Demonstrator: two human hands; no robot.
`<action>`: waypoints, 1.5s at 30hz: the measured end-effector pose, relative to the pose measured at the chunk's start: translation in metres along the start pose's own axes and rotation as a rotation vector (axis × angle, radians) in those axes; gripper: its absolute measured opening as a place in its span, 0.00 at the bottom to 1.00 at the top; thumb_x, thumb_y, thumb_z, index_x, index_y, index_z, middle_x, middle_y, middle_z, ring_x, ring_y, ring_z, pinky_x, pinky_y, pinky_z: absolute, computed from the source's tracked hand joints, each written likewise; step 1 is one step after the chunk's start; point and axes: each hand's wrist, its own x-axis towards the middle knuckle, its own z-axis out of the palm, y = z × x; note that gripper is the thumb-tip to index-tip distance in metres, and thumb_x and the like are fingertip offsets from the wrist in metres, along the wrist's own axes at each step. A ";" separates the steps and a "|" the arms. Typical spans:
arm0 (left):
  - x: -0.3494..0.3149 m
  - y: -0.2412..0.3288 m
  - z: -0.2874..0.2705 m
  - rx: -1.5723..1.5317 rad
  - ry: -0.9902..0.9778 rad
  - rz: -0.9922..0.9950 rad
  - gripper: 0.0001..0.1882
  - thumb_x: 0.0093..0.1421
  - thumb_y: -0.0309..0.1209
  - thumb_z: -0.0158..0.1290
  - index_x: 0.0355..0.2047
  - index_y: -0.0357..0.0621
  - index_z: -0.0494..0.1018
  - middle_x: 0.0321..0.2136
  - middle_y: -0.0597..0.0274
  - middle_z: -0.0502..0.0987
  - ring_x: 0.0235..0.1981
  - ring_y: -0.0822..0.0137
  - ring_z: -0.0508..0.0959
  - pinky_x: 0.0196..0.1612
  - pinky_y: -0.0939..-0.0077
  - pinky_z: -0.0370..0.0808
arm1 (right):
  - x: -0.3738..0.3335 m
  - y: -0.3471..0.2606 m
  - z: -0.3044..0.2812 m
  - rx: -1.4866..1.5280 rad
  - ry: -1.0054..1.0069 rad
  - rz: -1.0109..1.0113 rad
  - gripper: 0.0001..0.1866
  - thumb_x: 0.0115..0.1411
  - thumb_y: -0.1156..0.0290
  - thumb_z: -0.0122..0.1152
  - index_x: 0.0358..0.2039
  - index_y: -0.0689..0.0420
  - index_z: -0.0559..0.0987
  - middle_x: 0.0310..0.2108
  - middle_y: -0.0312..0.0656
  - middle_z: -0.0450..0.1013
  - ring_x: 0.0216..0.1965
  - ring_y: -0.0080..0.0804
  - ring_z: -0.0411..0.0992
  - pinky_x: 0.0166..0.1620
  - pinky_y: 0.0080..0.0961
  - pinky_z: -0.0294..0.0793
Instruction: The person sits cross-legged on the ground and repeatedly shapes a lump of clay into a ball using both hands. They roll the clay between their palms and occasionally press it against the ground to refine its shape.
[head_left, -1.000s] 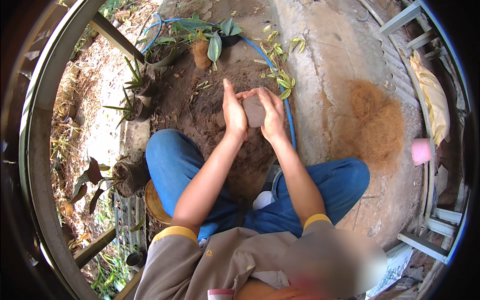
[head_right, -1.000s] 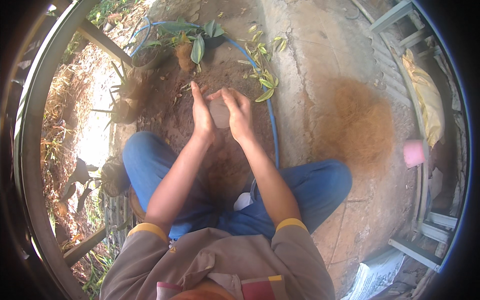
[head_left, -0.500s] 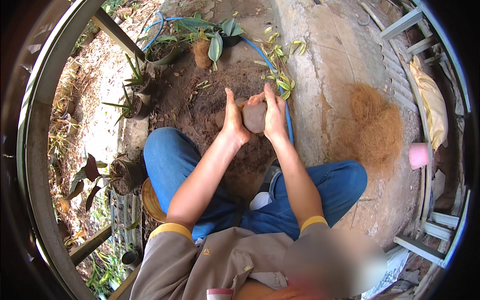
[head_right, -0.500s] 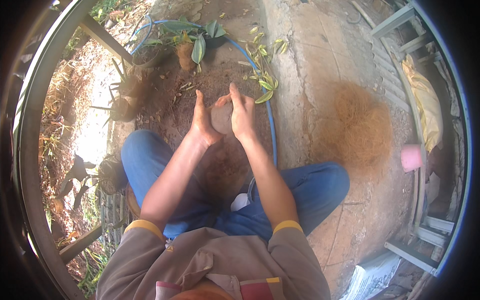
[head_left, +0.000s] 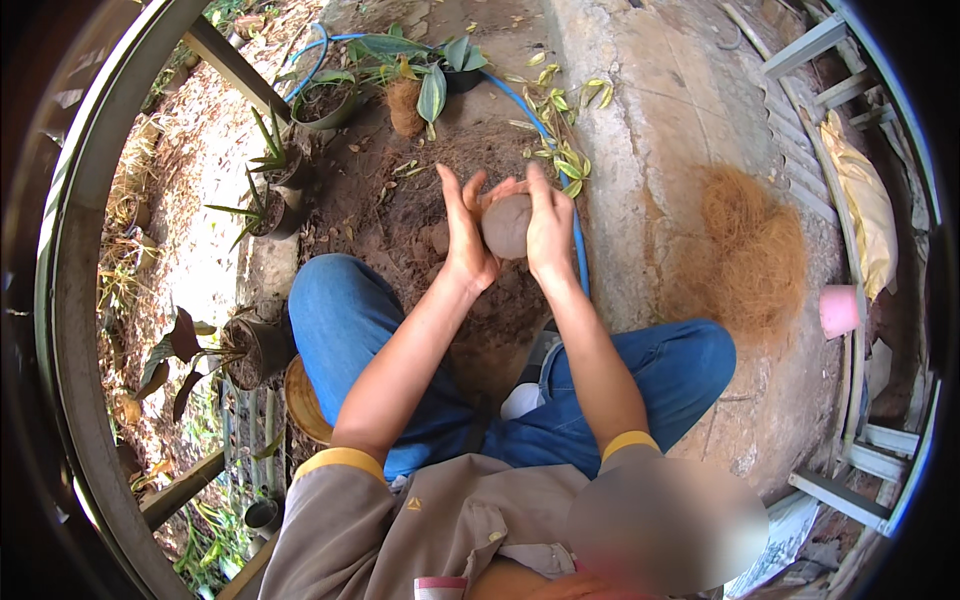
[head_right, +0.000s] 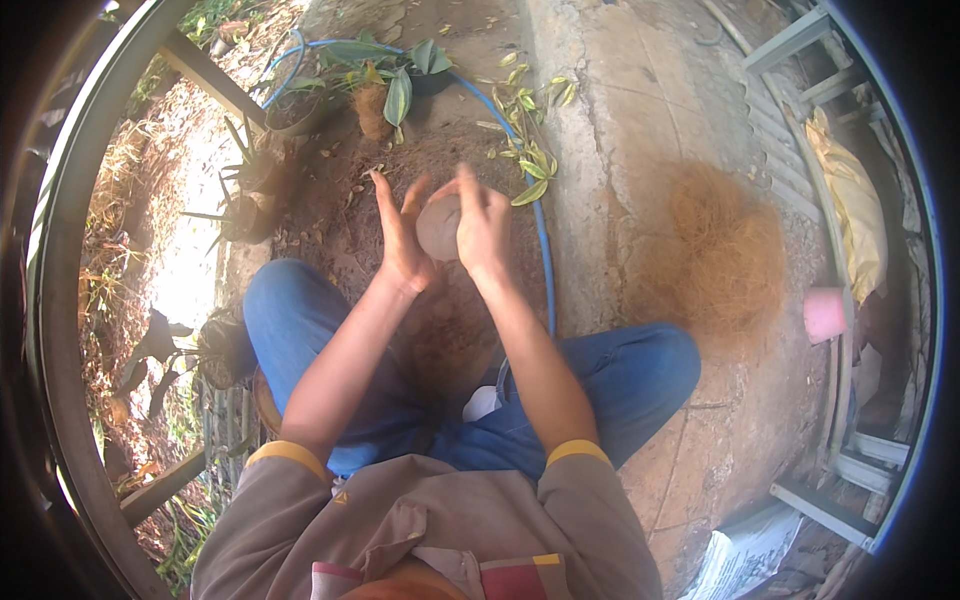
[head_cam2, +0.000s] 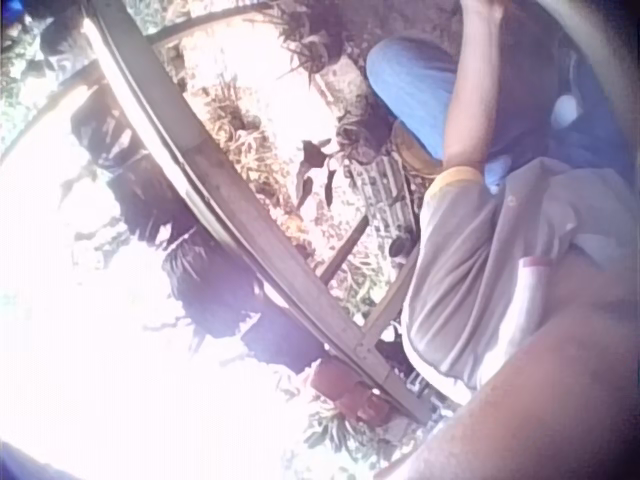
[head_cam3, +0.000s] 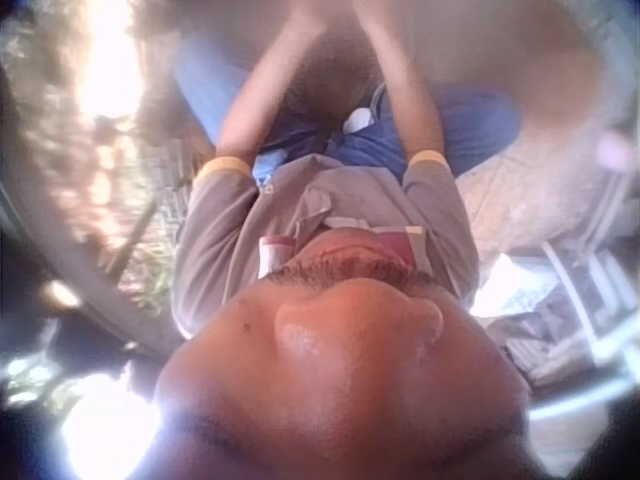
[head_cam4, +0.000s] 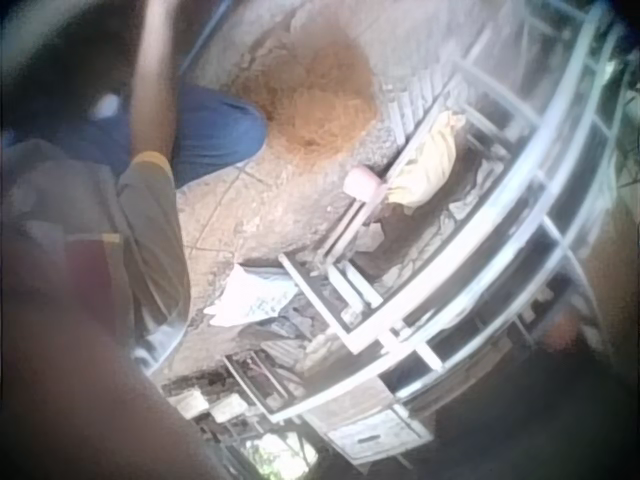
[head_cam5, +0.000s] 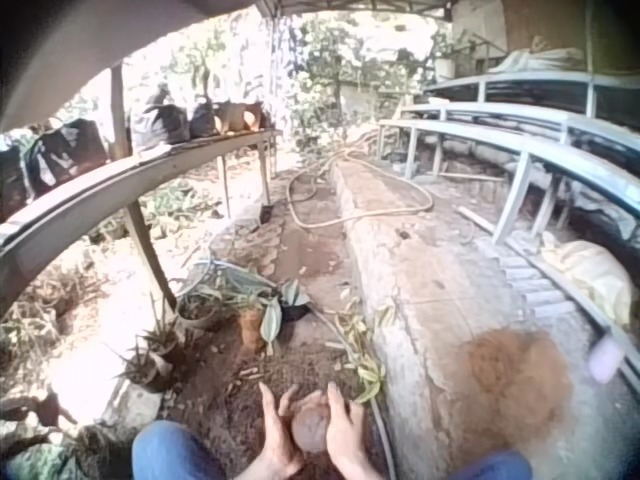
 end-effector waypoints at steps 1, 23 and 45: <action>-0.002 -0.004 0.003 0.234 -0.084 0.215 0.52 0.51 0.73 0.31 0.65 0.48 0.40 0.58 0.53 0.60 0.58 0.55 0.62 0.59 0.55 0.59 | 0.000 0.004 0.004 0.221 0.097 0.142 0.24 0.63 0.54 0.48 0.26 0.64 0.79 0.28 0.44 0.76 0.30 0.29 0.73 0.37 0.28 0.71; 0.015 -0.008 -0.021 -0.297 -0.150 -0.217 0.45 0.48 0.73 0.40 0.46 0.43 0.66 0.46 0.53 0.67 0.49 0.58 0.69 0.53 0.56 0.67 | -0.011 -0.014 0.006 -0.542 -0.167 -0.748 0.06 0.45 0.75 0.65 0.26 0.62 0.79 0.28 0.43 0.77 0.30 0.38 0.77 0.32 0.27 0.74; 0.003 0.016 0.007 0.236 0.076 0.155 0.49 0.52 0.71 0.35 0.61 0.44 0.50 0.57 0.56 0.63 0.55 0.56 0.66 0.57 0.53 0.63 | -0.010 -0.002 -0.003 -0.274 -0.281 -0.353 0.13 0.58 0.63 0.57 0.32 0.60 0.81 0.31 0.41 0.78 0.37 0.27 0.75 0.41 0.26 0.71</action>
